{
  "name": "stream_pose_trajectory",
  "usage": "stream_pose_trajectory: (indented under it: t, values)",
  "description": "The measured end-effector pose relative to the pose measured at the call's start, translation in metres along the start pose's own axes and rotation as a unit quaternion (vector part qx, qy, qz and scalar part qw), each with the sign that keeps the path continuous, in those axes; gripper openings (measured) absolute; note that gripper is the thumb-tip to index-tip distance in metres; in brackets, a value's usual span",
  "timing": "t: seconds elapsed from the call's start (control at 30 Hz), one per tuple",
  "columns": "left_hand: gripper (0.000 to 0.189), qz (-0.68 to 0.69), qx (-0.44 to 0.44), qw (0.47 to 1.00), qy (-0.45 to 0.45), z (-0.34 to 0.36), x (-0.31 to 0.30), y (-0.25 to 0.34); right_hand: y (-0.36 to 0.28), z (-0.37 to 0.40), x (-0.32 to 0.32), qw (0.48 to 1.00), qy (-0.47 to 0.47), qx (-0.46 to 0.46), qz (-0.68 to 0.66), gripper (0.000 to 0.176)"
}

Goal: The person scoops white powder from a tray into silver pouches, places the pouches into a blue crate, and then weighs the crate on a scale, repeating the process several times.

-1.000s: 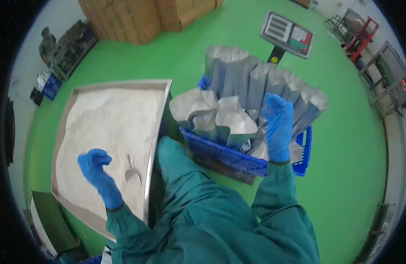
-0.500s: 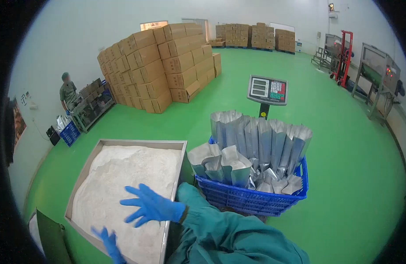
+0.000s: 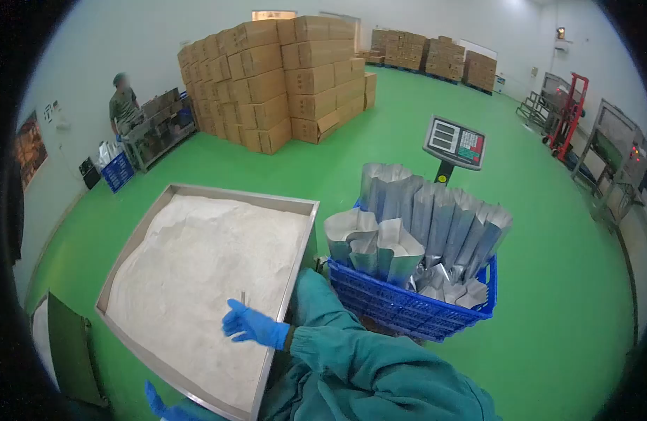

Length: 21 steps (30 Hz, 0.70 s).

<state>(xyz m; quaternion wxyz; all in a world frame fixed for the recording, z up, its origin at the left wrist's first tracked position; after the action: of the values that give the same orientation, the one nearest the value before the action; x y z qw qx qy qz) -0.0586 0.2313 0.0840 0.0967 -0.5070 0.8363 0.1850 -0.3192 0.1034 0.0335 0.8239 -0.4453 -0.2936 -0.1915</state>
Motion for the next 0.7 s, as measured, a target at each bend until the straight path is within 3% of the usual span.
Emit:
stream_pose_trajectory:
  t: [0.1,0.13,0.17,0.2,0.23,0.3,0.33,0.37,0.43,0.47,0.5,0.53,0.57,0.6,0.67,0.7]
  values:
    - [0.064,0.141,-0.080,0.985,-0.062,-0.023,0.046,0.059,0.051,-0.020,0.033,0.979,-0.105,0.173,0.001,0.048]
    - [0.072,0.142,-0.083,0.981,-0.106,-0.021,0.060,0.075,0.060,-0.009,0.058,0.958,-0.209,0.153,-0.121,0.049]
    - [0.069,0.020,-0.090,0.983,-0.160,-0.007,0.077,0.064,0.069,0.002,0.084,0.911,-0.306,0.133,-0.241,0.050]
    - [0.067,-0.101,-0.083,0.967,-0.220,0.008,0.093,0.053,0.095,-0.026,0.075,0.981,-0.142,-0.114,-0.071,0.052]
    - [0.066,-0.144,-0.065,0.958,-0.241,-0.016,0.083,0.055,0.081,-0.020,0.073,0.942,-0.241,-0.203,0.113,0.053]
    - [0.060,-0.243,-0.132,0.931,-0.239,-0.011,0.059,0.015,0.026,-0.004,0.077,0.936,-0.343,0.016,-0.081,0.054]
    - [0.058,-0.047,-0.356,0.921,-0.152,0.004,0.042,-0.013,0.001,0.006,0.079,0.909,-0.361,0.132,-0.160,0.054]
    - [0.058,0.137,-0.540,0.830,-0.001,0.027,0.019,-0.040,-0.019,0.008,0.077,0.957,-0.282,0.067,-0.030,0.051]
    - [0.062,0.122,-0.701,0.695,0.107,0.060,-0.045,-0.084,-0.030,-0.041,0.039,0.938,-0.234,-0.123,0.223,0.028]
    - [0.065,-0.017,-0.687,0.724,0.060,0.083,-0.079,-0.100,-0.031,-0.070,0.021,0.959,-0.157,-0.130,0.195,0.021]
    - [0.066,-0.093,-0.680,0.727,0.031,0.095,-0.104,-0.102,-0.028,-0.101,0.006,0.978,-0.065,-0.040,0.192,0.023]
    - [0.068,-0.168,-0.672,0.721,0.001,0.108,-0.128,-0.104,-0.015,-0.113,0.015,0.960,-0.043,-0.021,0.275,0.028]
    - [0.072,-0.298,-0.551,0.773,-0.102,0.110,-0.134,-0.099,-0.006,-0.121,0.025,0.933,-0.017,-0.016,0.360,0.033]
    - [0.077,-0.403,-0.403,0.795,-0.209,0.110,-0.131,-0.098,0.010,-0.141,0.026,0.931,-0.020,-0.006,0.363,0.033]
    - [0.082,-0.411,-0.396,0.783,-0.247,0.143,-0.142,-0.106,0.064,-0.174,0.035,0.840,-0.004,0.062,0.539,0.052]
    - [0.086,-0.414,-0.379,0.778,-0.283,0.159,-0.143,-0.111,0.086,-0.180,0.050,0.791,-0.077,0.057,0.604,0.066]
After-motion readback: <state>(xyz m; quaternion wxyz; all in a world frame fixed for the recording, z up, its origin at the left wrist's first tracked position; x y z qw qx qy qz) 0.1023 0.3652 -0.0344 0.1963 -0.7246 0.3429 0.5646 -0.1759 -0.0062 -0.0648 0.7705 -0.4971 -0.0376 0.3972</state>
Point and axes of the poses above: each hand's wrist, its own z-axis away from the middle knuckle, its own x-axis out of the palm, y = z × x, the point moved 1 cm from there along -z, towards the middle knuckle, and after that the axes turned 9 degrees about y, right-handed, at the moved point
